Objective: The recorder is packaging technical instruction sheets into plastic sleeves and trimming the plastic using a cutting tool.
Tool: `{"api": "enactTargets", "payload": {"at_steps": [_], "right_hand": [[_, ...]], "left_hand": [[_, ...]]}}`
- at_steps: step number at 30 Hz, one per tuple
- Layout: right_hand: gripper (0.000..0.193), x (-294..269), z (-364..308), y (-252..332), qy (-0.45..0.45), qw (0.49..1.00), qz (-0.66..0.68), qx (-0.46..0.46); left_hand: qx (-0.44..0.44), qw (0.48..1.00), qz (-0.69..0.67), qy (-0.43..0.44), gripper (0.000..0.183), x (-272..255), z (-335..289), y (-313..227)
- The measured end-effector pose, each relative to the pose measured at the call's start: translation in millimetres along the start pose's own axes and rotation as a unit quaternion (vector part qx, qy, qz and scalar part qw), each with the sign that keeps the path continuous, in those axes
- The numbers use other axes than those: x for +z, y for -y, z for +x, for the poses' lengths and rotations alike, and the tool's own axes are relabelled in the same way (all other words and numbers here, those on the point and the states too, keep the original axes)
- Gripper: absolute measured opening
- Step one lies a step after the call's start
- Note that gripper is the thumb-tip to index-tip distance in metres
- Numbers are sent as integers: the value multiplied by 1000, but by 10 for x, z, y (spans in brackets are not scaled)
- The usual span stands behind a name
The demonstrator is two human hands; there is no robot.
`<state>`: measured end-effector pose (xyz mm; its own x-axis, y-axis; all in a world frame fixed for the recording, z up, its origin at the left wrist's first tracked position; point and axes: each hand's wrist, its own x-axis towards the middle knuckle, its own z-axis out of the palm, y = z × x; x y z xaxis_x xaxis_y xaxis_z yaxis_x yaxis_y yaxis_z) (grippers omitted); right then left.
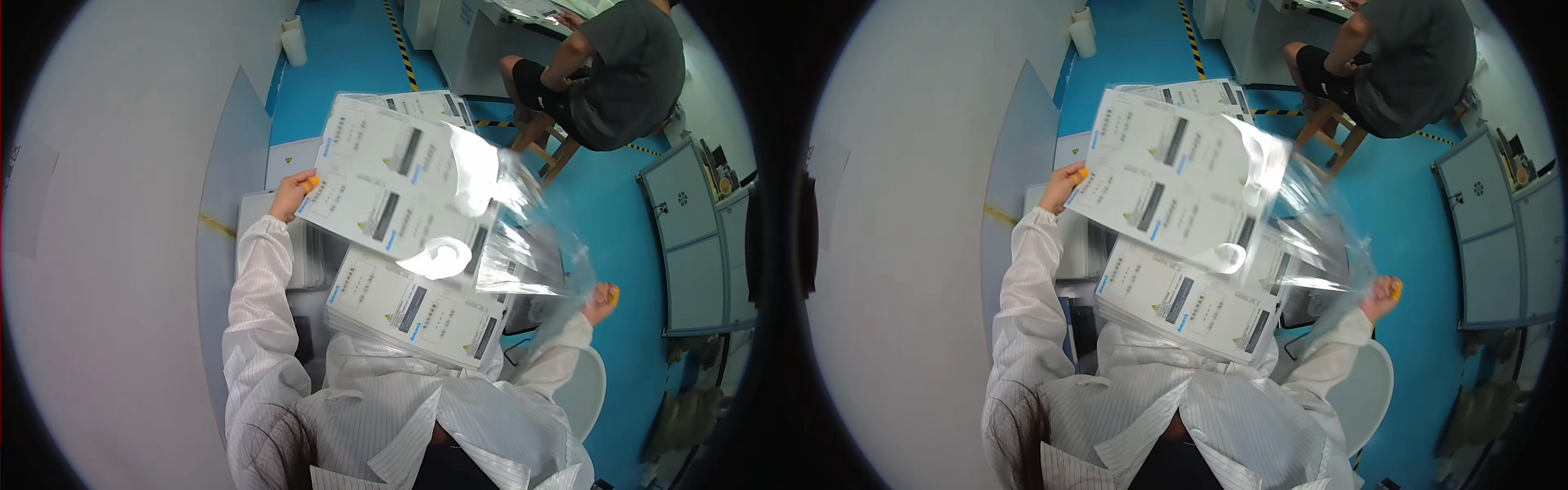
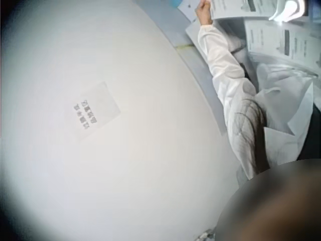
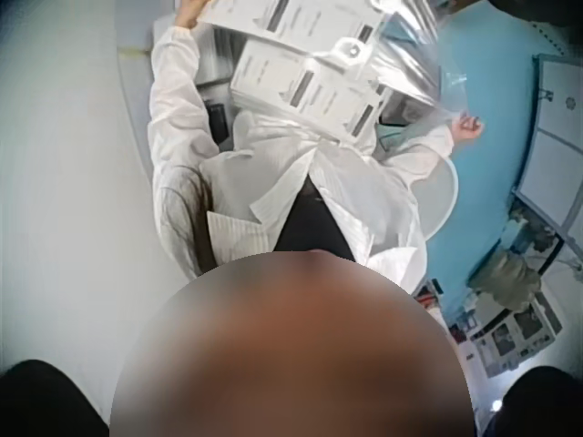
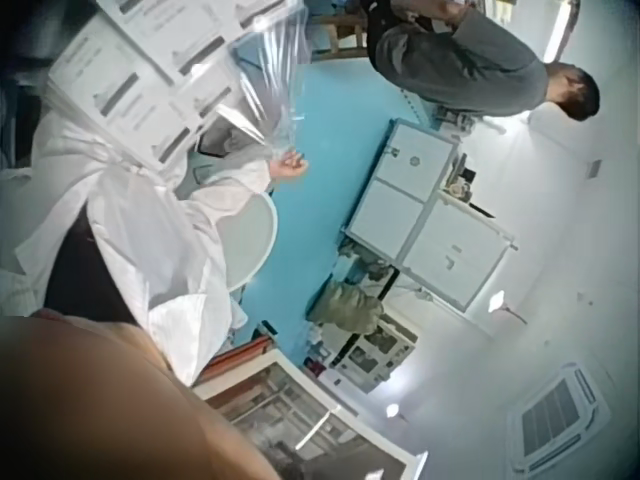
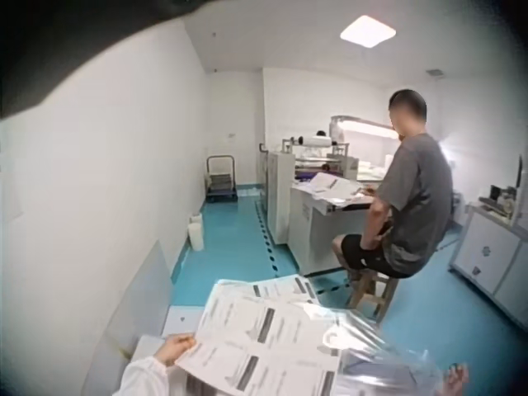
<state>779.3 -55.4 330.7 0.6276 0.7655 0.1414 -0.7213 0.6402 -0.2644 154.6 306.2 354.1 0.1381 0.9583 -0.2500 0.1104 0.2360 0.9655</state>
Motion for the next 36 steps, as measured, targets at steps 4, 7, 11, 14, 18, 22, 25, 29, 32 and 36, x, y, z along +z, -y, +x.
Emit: {"api": "enactTargets", "payload": {"at_steps": [4,7,11,14,18,22,25,29,32,36], "right_hand": [[24,325,-628,909,-87,949,-149,-265],[25,462,-1036,1013,-108,932,-159,-306],[28,525,-1299,972,-118,928,-178,-306],[29,655,-1378,975,-40,946,-179,-267],[27,1043,-1286,862,68,953,-202,-216],[24,1516,-1037,331,102,945,-247,-189],[26,1679,-875,-355,71,957,-257,-115],[33,1917,-984,-1601,105,924,-352,105],[50,1864,-1242,-2504,168,836,-460,246],[30,1452,-1460,-3358,309,749,-479,337]], "left_hand": [[7,993,-113,-42,33,124,557,40],[28,984,-146,-99,33,448,911,64],[47,979,-132,-148,28,655,1373,303],[64,971,53,-225,27,693,1511,423],[39,924,264,-274,24,721,1446,414],[15,902,333,-273,20,757,1370,363],[28,882,362,-301,21,673,1303,396],[137,903,309,-266,28,545,1062,420],[130,960,230,-93,28,545,616,343],[7,984,131,121,14,374,-240,493]]}}
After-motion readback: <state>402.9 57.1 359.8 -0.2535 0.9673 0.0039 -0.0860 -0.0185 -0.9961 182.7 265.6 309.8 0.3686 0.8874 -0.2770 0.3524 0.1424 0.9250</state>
